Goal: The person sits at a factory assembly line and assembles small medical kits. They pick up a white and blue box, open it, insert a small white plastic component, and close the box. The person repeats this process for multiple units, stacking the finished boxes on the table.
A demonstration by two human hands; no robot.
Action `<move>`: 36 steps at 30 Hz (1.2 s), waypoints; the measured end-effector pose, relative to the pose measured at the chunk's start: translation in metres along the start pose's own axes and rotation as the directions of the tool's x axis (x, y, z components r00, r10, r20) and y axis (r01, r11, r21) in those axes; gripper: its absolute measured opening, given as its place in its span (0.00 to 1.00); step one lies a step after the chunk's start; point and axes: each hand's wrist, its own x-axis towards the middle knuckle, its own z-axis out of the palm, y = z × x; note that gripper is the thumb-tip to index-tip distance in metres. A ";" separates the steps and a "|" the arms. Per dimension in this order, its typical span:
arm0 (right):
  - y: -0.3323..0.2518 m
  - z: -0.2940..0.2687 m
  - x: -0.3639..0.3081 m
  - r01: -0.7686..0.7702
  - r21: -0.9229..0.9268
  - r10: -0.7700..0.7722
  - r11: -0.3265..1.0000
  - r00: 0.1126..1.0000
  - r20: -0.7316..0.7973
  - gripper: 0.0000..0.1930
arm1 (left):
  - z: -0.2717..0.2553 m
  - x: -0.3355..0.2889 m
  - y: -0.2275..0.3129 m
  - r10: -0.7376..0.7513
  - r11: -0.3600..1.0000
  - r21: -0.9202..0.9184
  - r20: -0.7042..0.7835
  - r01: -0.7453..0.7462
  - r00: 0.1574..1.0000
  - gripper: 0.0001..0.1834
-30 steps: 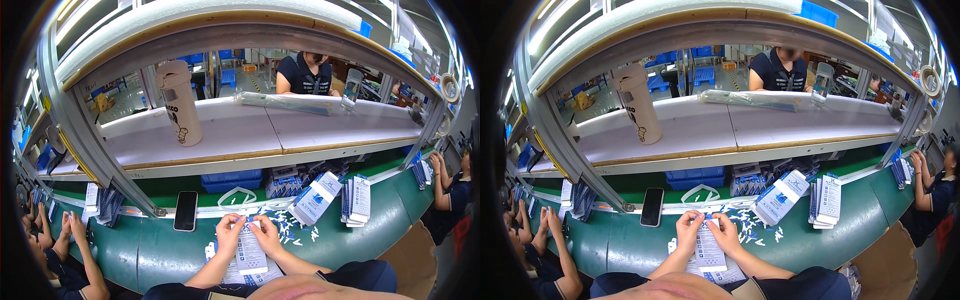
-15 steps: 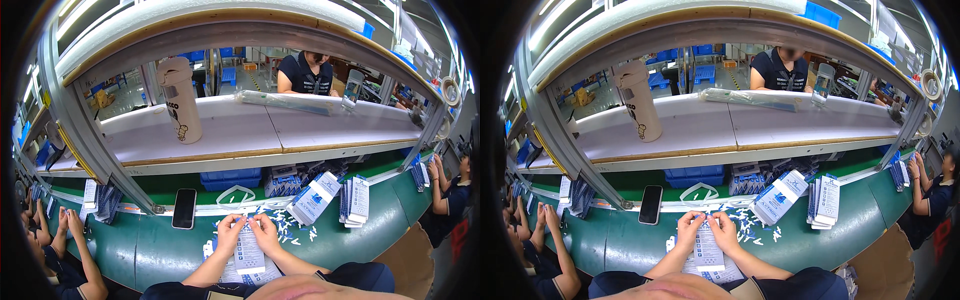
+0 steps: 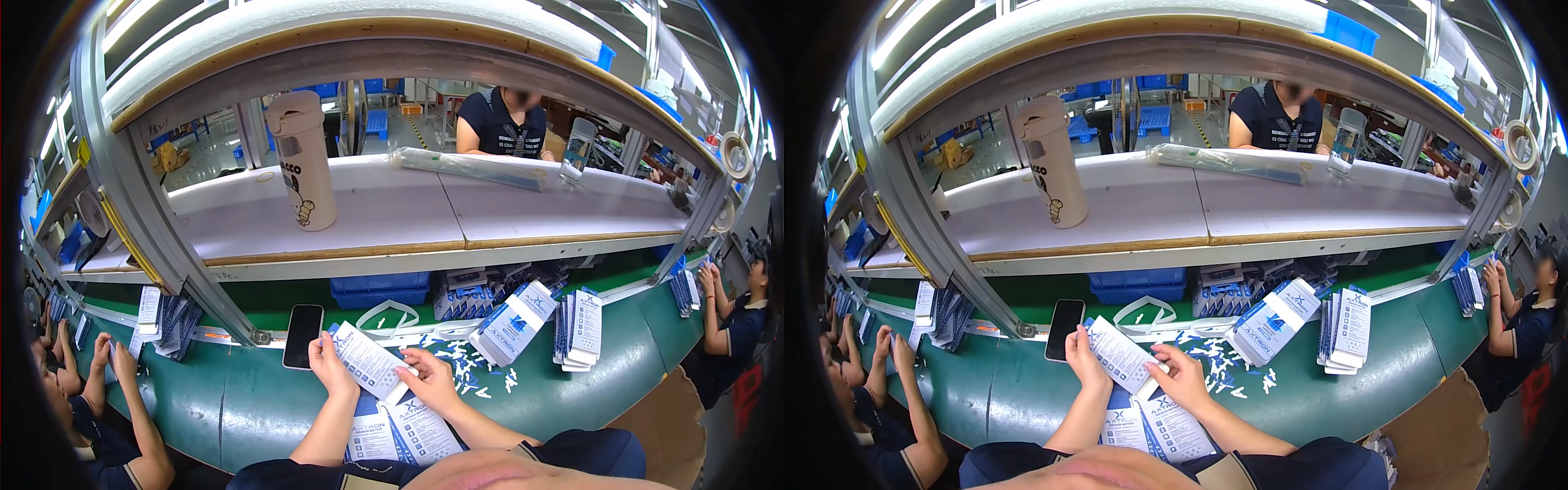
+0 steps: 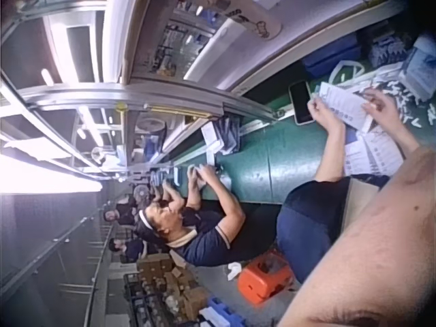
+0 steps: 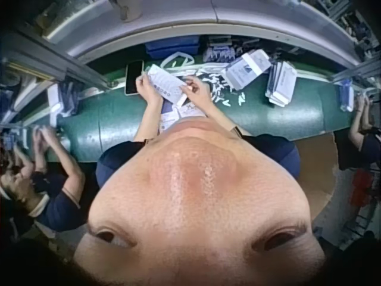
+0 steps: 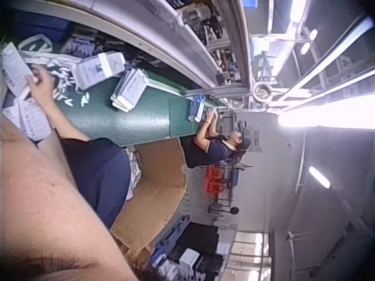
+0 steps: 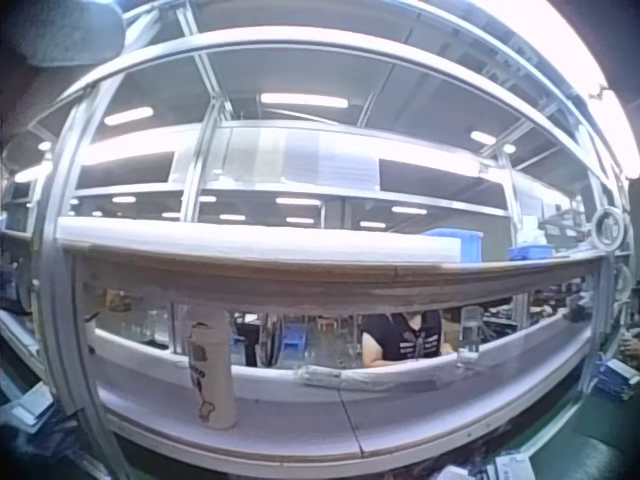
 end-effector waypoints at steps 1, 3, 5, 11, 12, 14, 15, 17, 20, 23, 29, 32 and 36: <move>-0.009 0.001 0.000 0.103 -0.162 -0.108 0.981 0.994 -0.019 0.18 | 0.000 0.000 0.004 -0.004 1.000 -0.009 -0.037 0.003 0.999 0.12; -0.014 0.002 0.004 0.376 -0.469 -0.430 0.799 0.903 -0.009 0.19 | -0.001 0.001 -0.005 0.021 1.000 0.018 -0.055 -0.020 0.998 0.12; -0.025 0.006 -0.002 0.389 -0.544 -0.423 0.743 0.903 0.068 0.23 | 0.002 -0.004 -0.007 0.018 0.999 0.028 -0.057 -0.017 0.998 0.12; -0.051 0.009 -0.004 0.417 -0.733 -0.385 0.537 0.895 0.227 0.32 | -0.003 -0.004 -0.012 0.097 0.980 0.165 0.064 -0.106 0.993 0.13; -0.046 0.010 -0.005 0.386 -0.741 -0.363 0.550 0.909 0.204 0.32 | 0.005 -0.013 -0.005 0.132 0.967 0.209 0.069 -0.144 0.989 0.13; -0.035 0.009 -0.005 0.354 -0.728 -0.354 0.587 0.921 0.162 0.32 | 0.005 -0.017 -0.008 0.103 0.974 0.186 0.125 -0.126 0.987 0.13; -0.031 0.006 -0.004 0.346 -0.711 -0.363 0.612 0.922 0.136 0.32 | 0.006 -0.017 -0.009 0.058 0.985 0.156 0.140 -0.080 0.988 0.14; -0.030 0.007 -0.002 0.362 -0.698 -0.413 0.618 0.905 0.103 0.30 | 0.005 -0.017 -0.008 0.023 0.991 0.125 0.213 -0.050 0.977 0.10; -0.034 0.005 -0.002 0.402 -0.737 -0.526 0.543 0.847 0.074 0.25 | 0.010 -0.024 -0.008 -0.068 0.993 0.114 0.283 0.037 0.957 0.13; -0.034 0.000 -0.001 0.395 -0.745 -0.551 0.537 0.833 0.045 0.23 | 0.018 -0.033 -0.001 -0.113 0.990 0.121 0.343 0.075 0.933 0.24; -0.048 -0.006 0.002 0.355 -0.792 -0.605 0.497 0.796 -0.024 0.21 | 0.015 -0.036 0.002 -0.096 0.983 0.185 0.565 -0.013 0.820 0.32; -0.076 -0.013 -0.009 0.319 -0.847 -0.622 0.425 0.783 -0.016 0.21 | 0.014 -0.036 0.001 -0.163 0.971 0.238 0.559 0.030 0.813 0.31; -0.090 -0.046 -0.038 0.170 -0.897 -0.664 0.408 0.730 -0.164 0.21 | 0.009 -0.028 -0.007 -0.183 0.962 0.272 0.574 0.025 0.798 0.22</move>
